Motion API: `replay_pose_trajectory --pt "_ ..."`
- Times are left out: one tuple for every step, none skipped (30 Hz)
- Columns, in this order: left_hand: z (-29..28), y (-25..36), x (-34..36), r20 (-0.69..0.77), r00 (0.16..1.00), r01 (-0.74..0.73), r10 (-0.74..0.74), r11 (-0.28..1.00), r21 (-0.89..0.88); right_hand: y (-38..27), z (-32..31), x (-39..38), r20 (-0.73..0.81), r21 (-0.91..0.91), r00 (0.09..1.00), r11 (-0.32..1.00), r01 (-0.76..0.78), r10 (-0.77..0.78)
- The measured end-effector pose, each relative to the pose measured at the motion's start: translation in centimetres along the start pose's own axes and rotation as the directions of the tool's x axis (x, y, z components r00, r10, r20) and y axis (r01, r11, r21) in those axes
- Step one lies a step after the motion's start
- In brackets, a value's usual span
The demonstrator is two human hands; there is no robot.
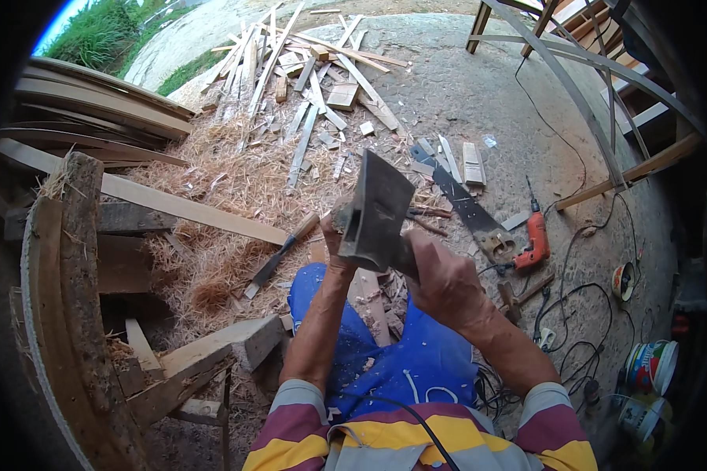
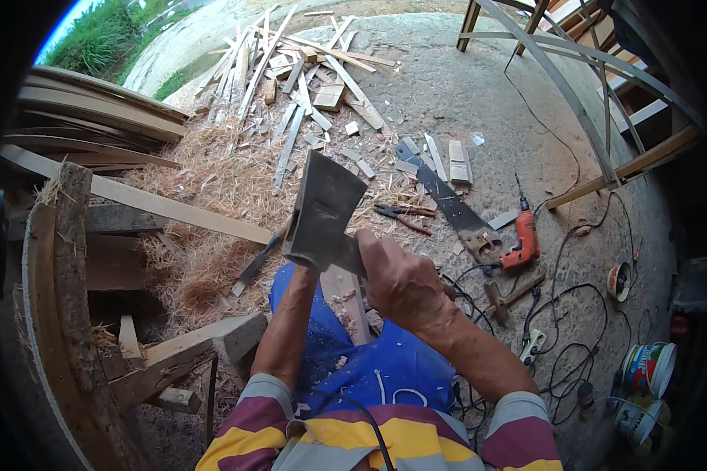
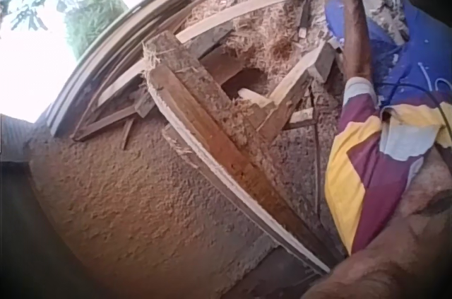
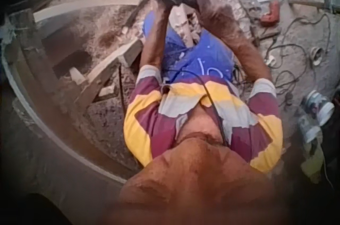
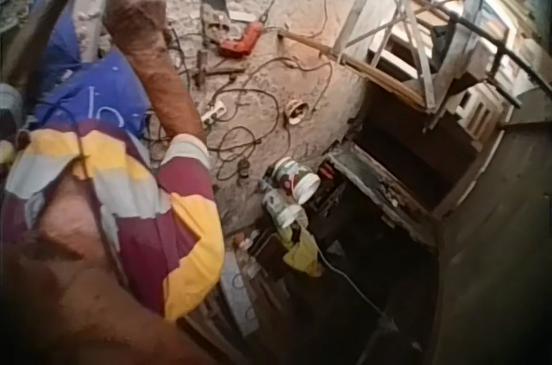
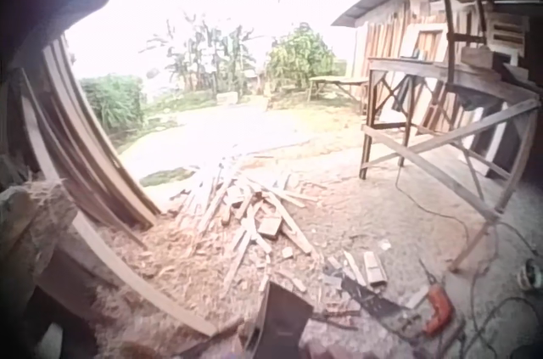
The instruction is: The person uses a chisel and a hammer to carve a rectangular opening into a piece of wood. They strike the chisel with the hammer repeatedly and remove the loosened wood shavings from the hole by hand.
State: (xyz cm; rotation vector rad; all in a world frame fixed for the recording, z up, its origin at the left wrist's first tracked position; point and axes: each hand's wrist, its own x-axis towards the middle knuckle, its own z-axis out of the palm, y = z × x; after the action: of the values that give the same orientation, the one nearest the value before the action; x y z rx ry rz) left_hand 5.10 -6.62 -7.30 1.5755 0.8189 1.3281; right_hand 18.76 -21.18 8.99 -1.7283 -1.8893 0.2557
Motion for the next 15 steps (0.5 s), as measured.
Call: replay_pose_trajectory --pt "0.6 0.3 0.0 -0.029 0.989 0.136 -0.145 0.968 -0.209 0.5 0.2 1.7 0.225 -0.143 0.970 0.988 -0.057 0.088" --pt "0.8 0.5 0.5 -0.006 0.999 -0.034 0.034 0.998 0.056 1.7 0.8 2.4 0.268 -0.171 0.959 0.984 -0.046 0.091" --pt "0.6 0.7 1.6 0.051 0.976 -0.217 0.212 0.923 0.318 2.2 1.3 3.6 0.309 -0.193 0.948 0.981 -0.016 0.077" --pt "0.5 0.4 2.6 0.161 0.877 -0.445 0.453 0.637 0.630 2.5 1.2 4.5 0.296 -0.161 0.953 0.987 -0.015 0.063" --pt "1.1 -0.5 4.4 -0.003 0.942 -0.317 0.335 0.894 0.318 2.7 0.6 5.3 0.283 -0.131 0.958 0.991 -0.014 0.051" --pt "1.2 -2.0 5.4 -0.115 0.985 -0.134 0.127 0.989 -0.054 2.2 0.7 5.5 0.298 -0.086 0.954 0.996 -0.012 0.037" --pt "0.7 -3.1 7.8 -0.064 0.996 0.052 -0.069 0.969 -0.242 2.2 0.6 6.2 0.294 -0.059 0.955 0.998 -0.022 0.038" --pt "-0.1 -4.0 10.2 -0.016 0.965 0.233 -0.262 0.882 -0.409 2.0 0.6 7.1 0.289 -0.024 0.957 0.999 -0.030 0.035" --pt "-1.7 -4.3 13.1 0.113 0.904 0.424 -0.413 0.831 -0.359 1.9 0.4 7.9 0.273 0.006 0.961 0.999 -0.036 0.033" --pt "-1.3 -4.9 13.4 0.022 0.944 0.316 -0.330 0.882 -0.348 1.8 0.4 8.9 0.219 0.012 0.976 1.000 -0.005 0.002" --pt "-1.1 -5.3 13.2 -0.077 0.967 0.206 -0.243 0.923 -0.326 1.5 0.0 9.9 0.196 0.022 0.981 1.000 0.010 -0.014" --pt "1.6 -3.7 11.9 -0.204 0.979 0.012 -0.019 0.999 -0.038 1.6 -0.6 10.8 0.161 0.021 0.987 1.000 -0.008 0.004" --pt "3.4 -2.5 9.7 -0.265 0.936 -0.157 0.230 0.949 0.272 1.7 -1.1 11.4 0.136 0.024 0.991 1.000 -0.020 0.016" --pt "4.2 -2.2 7.3 -0.298 0.950 -0.082 0.097 0.995 0.062 1.8 -1.3 11.9 0.148 -0.003 0.989 1.000 -0.009 0.009" --pt "4.3 -0.5 6.5 -0.278 0.961 0.001 -0.011 0.999 -0.035 2.8 -0.7 11.6 0.252 -0.081 0.966 0.996 -0.037 0.056"
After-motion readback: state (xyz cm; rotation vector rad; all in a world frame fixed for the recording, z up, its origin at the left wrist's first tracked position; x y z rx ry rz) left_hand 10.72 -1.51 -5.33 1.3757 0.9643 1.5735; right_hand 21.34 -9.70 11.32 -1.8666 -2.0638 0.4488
